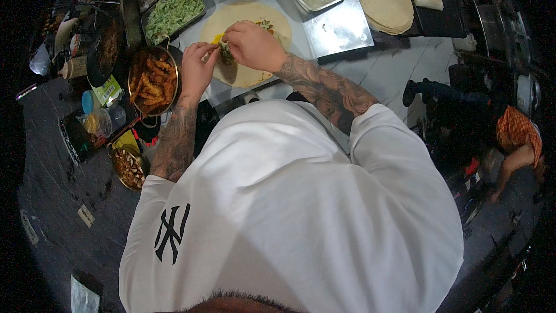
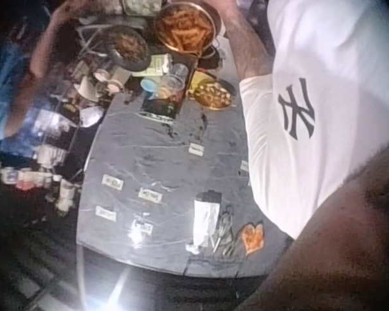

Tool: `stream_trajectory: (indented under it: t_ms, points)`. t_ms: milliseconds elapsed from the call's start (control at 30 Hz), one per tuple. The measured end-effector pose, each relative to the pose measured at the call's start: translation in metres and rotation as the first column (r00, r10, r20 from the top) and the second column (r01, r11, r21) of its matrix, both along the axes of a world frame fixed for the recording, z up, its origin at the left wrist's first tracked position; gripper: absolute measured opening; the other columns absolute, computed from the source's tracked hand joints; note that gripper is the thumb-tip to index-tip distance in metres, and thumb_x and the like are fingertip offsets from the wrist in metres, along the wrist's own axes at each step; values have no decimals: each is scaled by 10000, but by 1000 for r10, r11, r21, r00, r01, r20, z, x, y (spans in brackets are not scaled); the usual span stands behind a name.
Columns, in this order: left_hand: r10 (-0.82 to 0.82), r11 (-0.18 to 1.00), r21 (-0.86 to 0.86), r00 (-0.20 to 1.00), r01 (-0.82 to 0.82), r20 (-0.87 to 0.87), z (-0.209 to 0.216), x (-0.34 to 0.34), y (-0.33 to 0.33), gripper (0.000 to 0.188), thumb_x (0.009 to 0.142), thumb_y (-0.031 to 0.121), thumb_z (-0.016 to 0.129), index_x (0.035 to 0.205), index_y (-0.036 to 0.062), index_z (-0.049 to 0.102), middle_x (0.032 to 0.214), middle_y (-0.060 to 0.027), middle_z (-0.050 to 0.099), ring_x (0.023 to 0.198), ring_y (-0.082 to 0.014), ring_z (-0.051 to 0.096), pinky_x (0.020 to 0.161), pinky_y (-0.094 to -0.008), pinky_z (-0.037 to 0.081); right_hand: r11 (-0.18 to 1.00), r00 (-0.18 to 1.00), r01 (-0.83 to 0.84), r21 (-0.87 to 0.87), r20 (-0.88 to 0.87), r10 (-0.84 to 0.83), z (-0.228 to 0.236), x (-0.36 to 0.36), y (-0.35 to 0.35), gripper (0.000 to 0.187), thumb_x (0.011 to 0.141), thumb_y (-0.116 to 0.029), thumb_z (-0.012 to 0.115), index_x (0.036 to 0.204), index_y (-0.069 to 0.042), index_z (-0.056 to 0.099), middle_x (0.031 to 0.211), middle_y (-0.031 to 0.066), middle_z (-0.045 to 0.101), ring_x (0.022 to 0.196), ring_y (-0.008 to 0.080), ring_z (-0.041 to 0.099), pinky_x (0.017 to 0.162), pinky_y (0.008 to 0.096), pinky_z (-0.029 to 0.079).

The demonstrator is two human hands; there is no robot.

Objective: The person assembles a burrito by layering shredded cheese, fried chicken, shredded lettuce, and diced tomatoes onto a large flour tortilla. They then fold the tortilla into a tight roll and wrap it in a sheet of white paper.

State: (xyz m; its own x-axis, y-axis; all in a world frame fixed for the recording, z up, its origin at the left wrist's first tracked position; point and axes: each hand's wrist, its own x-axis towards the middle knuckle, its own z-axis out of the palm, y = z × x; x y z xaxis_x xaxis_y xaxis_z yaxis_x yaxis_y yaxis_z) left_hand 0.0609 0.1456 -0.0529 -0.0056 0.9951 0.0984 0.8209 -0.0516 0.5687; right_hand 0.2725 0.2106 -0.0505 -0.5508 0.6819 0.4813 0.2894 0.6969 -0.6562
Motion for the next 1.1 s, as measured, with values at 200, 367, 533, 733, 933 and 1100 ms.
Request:
stream_trajectory:
  t_ms: [200, 367, 533, 733, 933, 1100]
  points:
    - [-138, 990, 2, 976, 140, -166, -16, 4, 6, 189, 906, 132, 732, 1083, 100, 790, 1230, -130, 647, 1156, -373, 562, 1011, -446, 480, 989, 994, 29, -145, 104, -14, -7, 5, 9, 220, 831, -76, 683, 1033, -15, 746, 1023, 162, 706, 998, 373, 682, 896, 456, 556]
    - [-89, 996, -7, 978, 90, -189, 1, 22, 3, 239, 910, 123, 711, 1136, 126, 787, 1311, -128, 606, 1218, -356, 526, 1040, -470, 440, 998, 977, -18, -59, 213, 30, -1, 23, 22, 223, 850, -112, 698, 1051, -26, 742, 1004, 167, 712, 982, 373, 683, 891, 459, 550]
    - [-48, 999, -30, 968, 42, -247, -7, 19, 7, 295, 912, 165, 731, 1204, 140, 766, 1350, -132, 592, 1267, -353, 506, 1074, -477, 417, 971, 905, -51, -232, 401, 143, 2, 29, 29, 239, 876, -153, 718, 1082, -36, 745, 1026, 168, 724, 998, 368, 689, 893, 434, 553]
    - [41, 998, 44, 992, -36, -121, 12, 19, 1, 359, 904, 188, 749, 1259, 140, 733, 1382, -130, 580, 1287, -347, 506, 1107, -481, 401, 940, 940, 291, -177, 237, -246, -1, 84, 86, 284, 867, -227, 719, 1072, -35, 761, 1101, 200, 731, 1060, 380, 690, 946, 475, 548]
    - [105, 992, 70, 994, -104, -19, 21, 9, -14, 383, 905, 201, 761, 1271, 100, 716, 1348, -153, 592, 1262, -357, 525, 1086, -448, 440, 935, 518, 348, -73, 846, -127, -18, 151, 173, 319, 771, -186, 718, 1031, -7, 767, 1046, 262, 744, 994, 414, 736, 883, 483, 595]
    - [141, 988, 58, 988, -145, 67, 24, 11, -20, 357, 913, 199, 756, 1253, 96, 724, 1337, -160, 597, 1256, -359, 532, 1087, -455, 438, 913, 403, 391, -117, 913, -55, -22, 129, 168, 346, 773, -213, 717, 1013, 30, 769, 1042, 281, 743, 1003, 410, 743, 873, 482, 603]
